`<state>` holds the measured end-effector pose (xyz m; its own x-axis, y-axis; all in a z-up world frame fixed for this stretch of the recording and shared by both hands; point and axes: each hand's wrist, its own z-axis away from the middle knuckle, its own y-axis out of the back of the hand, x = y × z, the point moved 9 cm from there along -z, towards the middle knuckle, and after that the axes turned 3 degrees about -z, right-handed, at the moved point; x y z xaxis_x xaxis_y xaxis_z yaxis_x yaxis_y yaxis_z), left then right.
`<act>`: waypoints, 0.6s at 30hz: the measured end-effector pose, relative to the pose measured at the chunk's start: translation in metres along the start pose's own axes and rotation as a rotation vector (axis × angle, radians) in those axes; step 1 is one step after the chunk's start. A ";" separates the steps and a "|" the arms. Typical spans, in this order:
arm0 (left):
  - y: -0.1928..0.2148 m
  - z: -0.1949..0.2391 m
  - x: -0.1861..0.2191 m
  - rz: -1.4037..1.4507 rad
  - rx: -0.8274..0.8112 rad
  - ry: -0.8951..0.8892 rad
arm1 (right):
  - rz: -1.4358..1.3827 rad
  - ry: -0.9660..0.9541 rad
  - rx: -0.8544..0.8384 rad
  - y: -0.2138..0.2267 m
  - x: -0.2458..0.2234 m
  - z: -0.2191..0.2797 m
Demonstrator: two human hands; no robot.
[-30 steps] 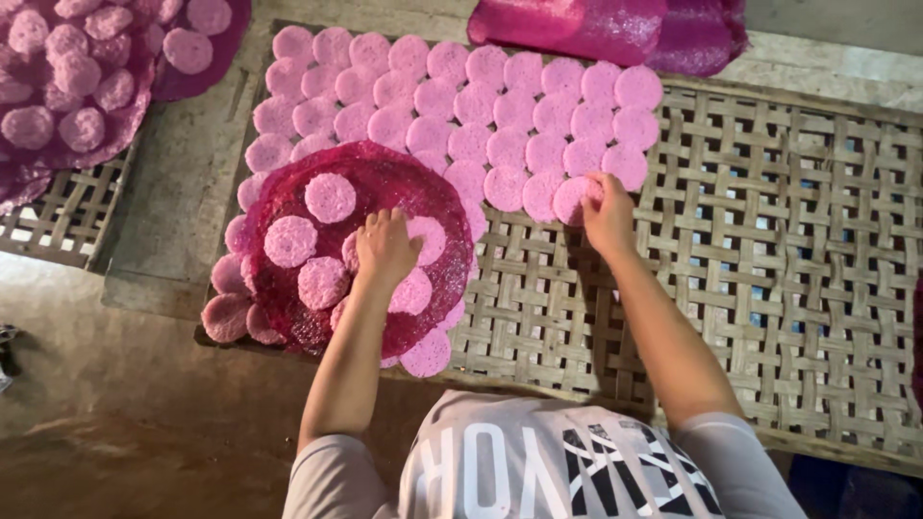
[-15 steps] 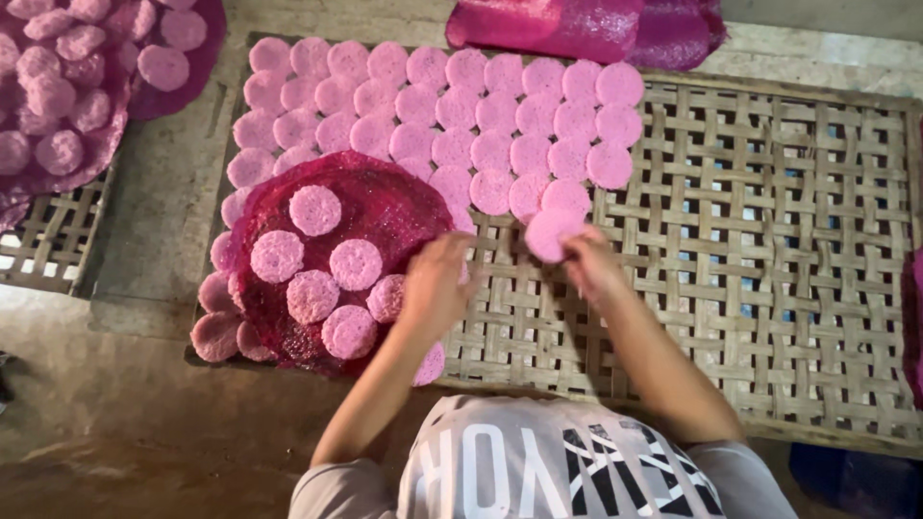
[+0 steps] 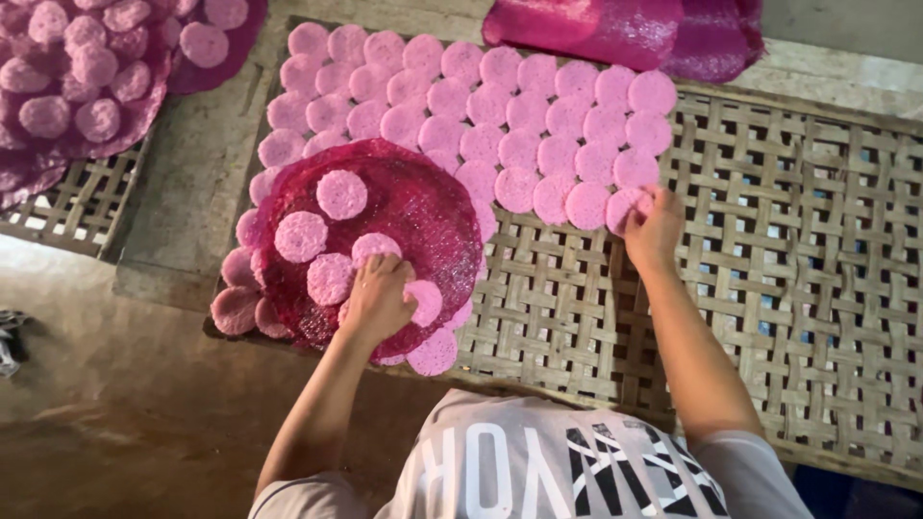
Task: The person arranges pink circular foam discs onto a woven mat, forming a dense rectangular pattern. They repeatedly pick up discs from a pile on the left and place them in rows on the mat, occasionally adjusting the position of the discs to fit the pattern.
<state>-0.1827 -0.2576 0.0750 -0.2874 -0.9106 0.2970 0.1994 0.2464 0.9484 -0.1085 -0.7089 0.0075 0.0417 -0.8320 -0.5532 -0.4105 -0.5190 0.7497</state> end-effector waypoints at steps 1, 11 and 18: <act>0.005 0.001 0.004 0.045 0.026 -0.029 | -0.029 -0.009 0.025 0.008 -0.007 0.002; 0.016 -0.032 0.089 0.485 0.038 -0.106 | -1.548 -1.066 -0.947 -0.101 -0.152 0.149; 0.030 -0.084 -0.086 0.127 0.314 0.454 | -0.954 -0.666 -0.634 -0.138 -0.109 0.083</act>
<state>-0.0737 -0.1997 0.0686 0.1661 -0.9017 0.3993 -0.1019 0.3870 0.9164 -0.1322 -0.5300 -0.0656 -0.4522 0.0681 -0.8893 0.0315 -0.9952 -0.0922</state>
